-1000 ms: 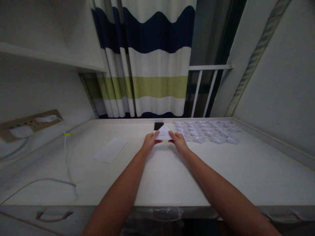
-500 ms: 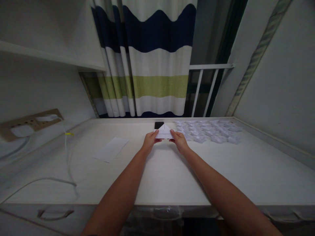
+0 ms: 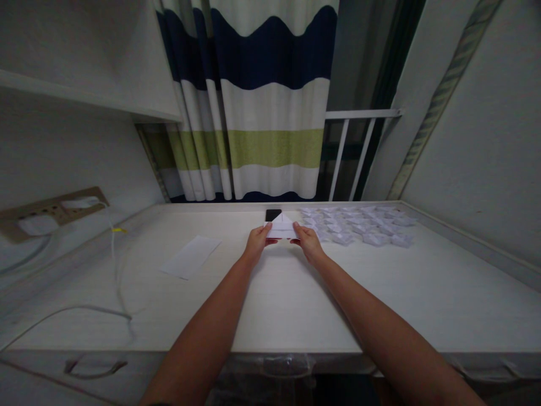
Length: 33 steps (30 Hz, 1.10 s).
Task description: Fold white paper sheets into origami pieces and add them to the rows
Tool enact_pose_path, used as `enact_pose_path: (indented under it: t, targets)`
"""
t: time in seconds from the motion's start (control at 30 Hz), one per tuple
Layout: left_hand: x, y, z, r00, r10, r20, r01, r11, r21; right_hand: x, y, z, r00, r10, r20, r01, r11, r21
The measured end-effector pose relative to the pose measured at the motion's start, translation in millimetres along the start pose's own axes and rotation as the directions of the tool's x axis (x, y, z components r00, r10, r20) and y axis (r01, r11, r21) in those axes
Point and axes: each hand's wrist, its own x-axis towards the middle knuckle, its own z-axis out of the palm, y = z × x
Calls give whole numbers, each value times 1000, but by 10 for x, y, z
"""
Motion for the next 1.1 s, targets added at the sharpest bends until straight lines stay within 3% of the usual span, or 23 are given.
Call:
enact_pose_path:
  t: [0.23, 0.33, 0.5, 0.73, 1.1]
  targets:
    - [-47, 11, 13, 974, 218, 67, -227, 960, 163, -1, 14, -14, 999, 10, -35, -9, 1000, 21]
    - [-57, 2, 19, 959, 258, 116, -276, 943, 185, 1, 20, -16, 999, 24, -49, -22, 999, 29]
    - [-50, 17, 18, 970, 188, 155, -212, 965, 156, 1, 15, -13, 999, 29, -27, -27, 998, 62]
    - [-49, 48, 3, 989, 127, 74, -135, 984, 115, 22, 22, -36, 983, -172, 58, 173, 985, -10]
    - [-24, 32, -44, 990, 98, 106, -115, 978, 176, 65, -20, -121, 982, -106, 158, 117, 991, -62]
